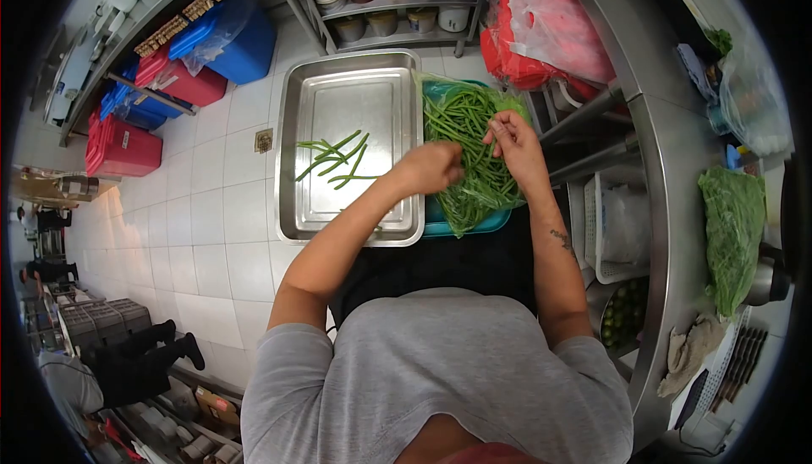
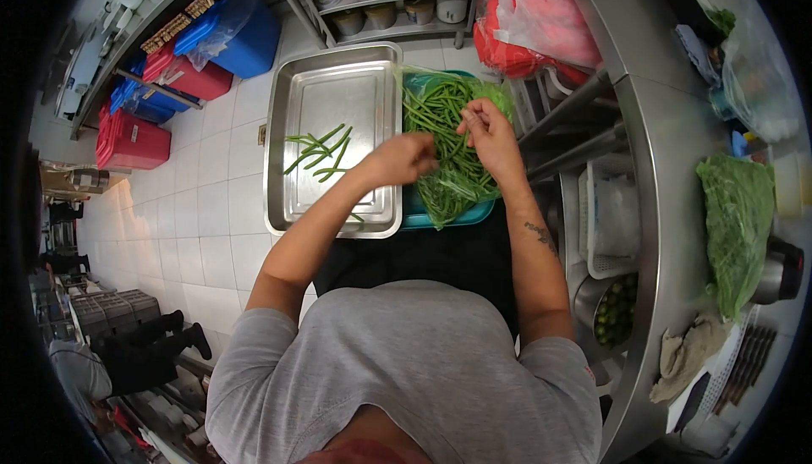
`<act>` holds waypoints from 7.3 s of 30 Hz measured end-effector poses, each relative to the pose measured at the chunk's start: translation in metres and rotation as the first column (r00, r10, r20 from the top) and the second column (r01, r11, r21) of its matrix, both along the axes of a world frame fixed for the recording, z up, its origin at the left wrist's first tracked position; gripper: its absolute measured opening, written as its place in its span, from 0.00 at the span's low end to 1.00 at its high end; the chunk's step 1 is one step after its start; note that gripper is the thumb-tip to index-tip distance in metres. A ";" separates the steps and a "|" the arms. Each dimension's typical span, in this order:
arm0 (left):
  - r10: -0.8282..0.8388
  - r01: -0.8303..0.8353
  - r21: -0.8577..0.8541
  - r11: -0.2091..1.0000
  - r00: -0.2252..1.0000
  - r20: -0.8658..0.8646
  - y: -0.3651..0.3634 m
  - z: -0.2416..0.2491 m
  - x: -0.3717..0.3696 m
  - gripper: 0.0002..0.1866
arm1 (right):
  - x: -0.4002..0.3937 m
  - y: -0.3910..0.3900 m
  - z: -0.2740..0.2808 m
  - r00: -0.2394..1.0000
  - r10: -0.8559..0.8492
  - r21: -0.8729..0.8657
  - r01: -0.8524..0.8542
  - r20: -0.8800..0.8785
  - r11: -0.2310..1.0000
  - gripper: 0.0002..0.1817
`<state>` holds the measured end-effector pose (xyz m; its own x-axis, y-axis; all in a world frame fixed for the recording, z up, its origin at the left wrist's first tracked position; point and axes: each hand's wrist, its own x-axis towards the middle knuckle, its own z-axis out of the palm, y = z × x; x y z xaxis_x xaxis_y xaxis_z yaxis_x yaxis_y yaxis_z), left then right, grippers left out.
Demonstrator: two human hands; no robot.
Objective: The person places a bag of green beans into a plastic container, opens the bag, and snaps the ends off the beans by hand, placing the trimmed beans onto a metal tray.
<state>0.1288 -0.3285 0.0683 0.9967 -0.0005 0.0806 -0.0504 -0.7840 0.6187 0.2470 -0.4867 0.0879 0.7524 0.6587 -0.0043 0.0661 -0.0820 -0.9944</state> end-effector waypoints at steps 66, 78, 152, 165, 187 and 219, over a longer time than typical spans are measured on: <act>-0.173 0.220 0.451 0.865 0.975 -0.143 0.056 -0.001 0.053 0.26 | -0.098 0.052 -0.015 0.886 0.441 -0.241 -0.402 0.143 0.884 0.17; -0.092 0.111 0.116 0.987 0.983 -0.156 0.039 0.069 0.044 0.13 | -0.060 0.015 0.008 0.918 -0.033 0.082 0.071 -0.395 0.994 0.17; 0.295 -0.247 -0.169 0.954 0.877 0.380 -0.039 0.003 0.043 0.03 | -0.020 0.005 0.011 0.937 -0.121 -0.253 0.037 -0.326 0.967 0.17; 0.132 -0.136 -0.004 0.991 0.951 0.281 -0.001 0.012 0.059 0.08 | -0.011 -0.016 0.019 0.739 0.259 0.297 -0.083 -0.622 0.951 0.13; 0.143 -0.209 -0.864 0.457 0.977 -0.160 -0.018 0.008 0.028 0.10 | 0.001 0.024 0.007 0.869 0.113 0.561 0.207 -0.482 0.802 0.07; 0.633 -0.450 -0.560 0.696 0.752 0.184 -0.043 -0.002 0.061 0.05 | -0.026 0.039 -0.002 0.894 -0.320 0.478 0.440 -0.314 0.760 0.05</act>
<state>0.1895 -0.3713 0.0665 0.7106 0.6583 0.2484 0.0160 -0.3680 0.9297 0.2211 -0.4477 0.0862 0.9620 0.2625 0.0752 -0.0621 0.4785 -0.8759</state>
